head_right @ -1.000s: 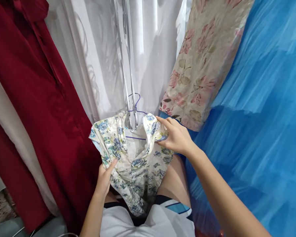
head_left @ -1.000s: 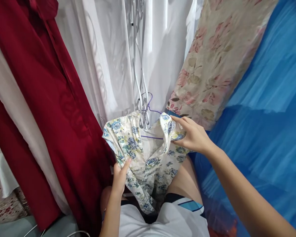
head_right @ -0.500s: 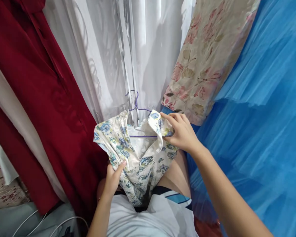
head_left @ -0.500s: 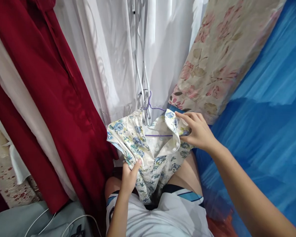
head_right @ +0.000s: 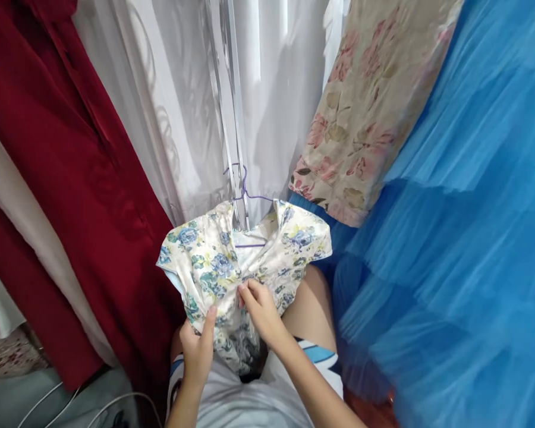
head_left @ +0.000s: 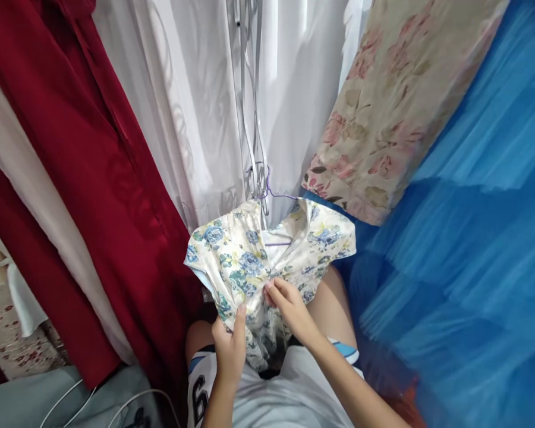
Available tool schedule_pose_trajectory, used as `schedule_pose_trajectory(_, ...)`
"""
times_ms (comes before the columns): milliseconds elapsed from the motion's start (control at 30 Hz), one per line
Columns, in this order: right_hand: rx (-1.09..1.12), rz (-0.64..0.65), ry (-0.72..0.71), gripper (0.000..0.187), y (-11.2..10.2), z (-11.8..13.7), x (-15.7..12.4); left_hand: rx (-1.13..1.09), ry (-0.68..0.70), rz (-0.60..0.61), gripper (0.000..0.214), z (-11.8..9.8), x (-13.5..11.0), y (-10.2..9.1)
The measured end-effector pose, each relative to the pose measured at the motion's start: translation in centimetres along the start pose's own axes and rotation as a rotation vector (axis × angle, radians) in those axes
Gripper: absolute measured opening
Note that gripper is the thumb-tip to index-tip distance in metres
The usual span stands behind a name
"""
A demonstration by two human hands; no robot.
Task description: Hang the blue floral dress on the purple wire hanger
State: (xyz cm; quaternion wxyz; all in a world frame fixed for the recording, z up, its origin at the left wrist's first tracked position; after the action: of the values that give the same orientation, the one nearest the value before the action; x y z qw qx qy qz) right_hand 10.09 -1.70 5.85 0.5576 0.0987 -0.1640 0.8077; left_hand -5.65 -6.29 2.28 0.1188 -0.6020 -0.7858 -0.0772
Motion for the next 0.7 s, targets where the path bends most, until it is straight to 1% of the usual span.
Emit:
schedule_pose_trajectory(100,0.168,-0.046,0.058,0.039,-0.4,-0.2,-1.4,0.046,0.208,-0.243,0.043,-0.3,-0.9,-0.7)
schedule_pose_trajectory(133,0.202,-0.067,0.087,0.037,-0.5,-0.6,-2.1,0.062,0.28,-0.3,0.041,-0.4,-1.1,-0.7)
schedule_pose_trajectory(167,0.219,-0.087,0.115,0.036,-0.6,-1.1,-2.9,0.091,0.338,-0.315,0.036,-0.3,-1.3,-0.3)
schedule_pose_trajectory(200,0.225,-0.103,0.139,0.036,-0.8,-1.5,-3.6,0.133,0.376,-0.283,0.03,-0.2,-1.4,0.4)
schedule_pose_trajectory(267,0.227,-0.123,0.166,0.036,-1.0,-2.2,-4.6,0.223,0.381,-0.103,0.023,0.3,-1.4,2.4)
schedule_pose_trajectory(333,0.243,-0.122,0.171,0.038,-1.0,-2.4,-5.0,0.273,0.325,0.085,0.023,1.1,-1.1,4.7)
schedule_pose_trajectory(367,0.258,-0.11,0.175,0.038,-0.9,-2.3,-5.1,0.283,0.293,0.166,0.02,1.4,-1.0,5.7)
schedule_pose_trajectory(433,0.282,-0.079,0.193,0.039,-0.8,-1.9,-5.0,0.306,0.254,0.299,0.009,1.7,-0.7,7.1)
schedule_pose_trajectory(467,0.283,-0.082,0.197,0.04,-1.0,-1.5,-4.7,0.33,0.254,0.356,0.01,1.6,-0.6,7.6)
schedule_pose_trajectory(533,0.247,-0.146,0.165,0.041,-1.9,-0.1,-3.5,0.401,0.286,0.454,0.013,1.0,-0.7,8.2)
schedule_pose_trajectory(567,0.221,-0.193,0.131,0.041,-2.7,1.0,-2.5,0.453,0.302,0.492,0.018,0.5,-0.9,8.4)
schedule_pose_trajectory(633,0.19,-0.261,0.054,0.039,-4.5,3.5,0.4,0.587,0.309,0.559,0.029,-0.4,-1.6,8.7)
schedule_pose_trajectory(700,0.253,-0.22,0.02,0.031,-6.2,6.1,4.0,0.738,0.289,0.61,0.033,-1.1,-2.3,8.8)
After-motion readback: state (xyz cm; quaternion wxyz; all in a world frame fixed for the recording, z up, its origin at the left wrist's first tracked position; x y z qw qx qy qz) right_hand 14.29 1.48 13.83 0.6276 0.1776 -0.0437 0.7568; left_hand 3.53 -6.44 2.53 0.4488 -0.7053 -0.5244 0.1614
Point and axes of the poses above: each hand's wrist, its own x-axis towards the middle knuckle, its own y-axis out of the palm, z = x × y, the point moved 3 cm from there along x, towards the middle knuckle, and after that the axes turned 11 degrees about z, right-handed, at the moved point
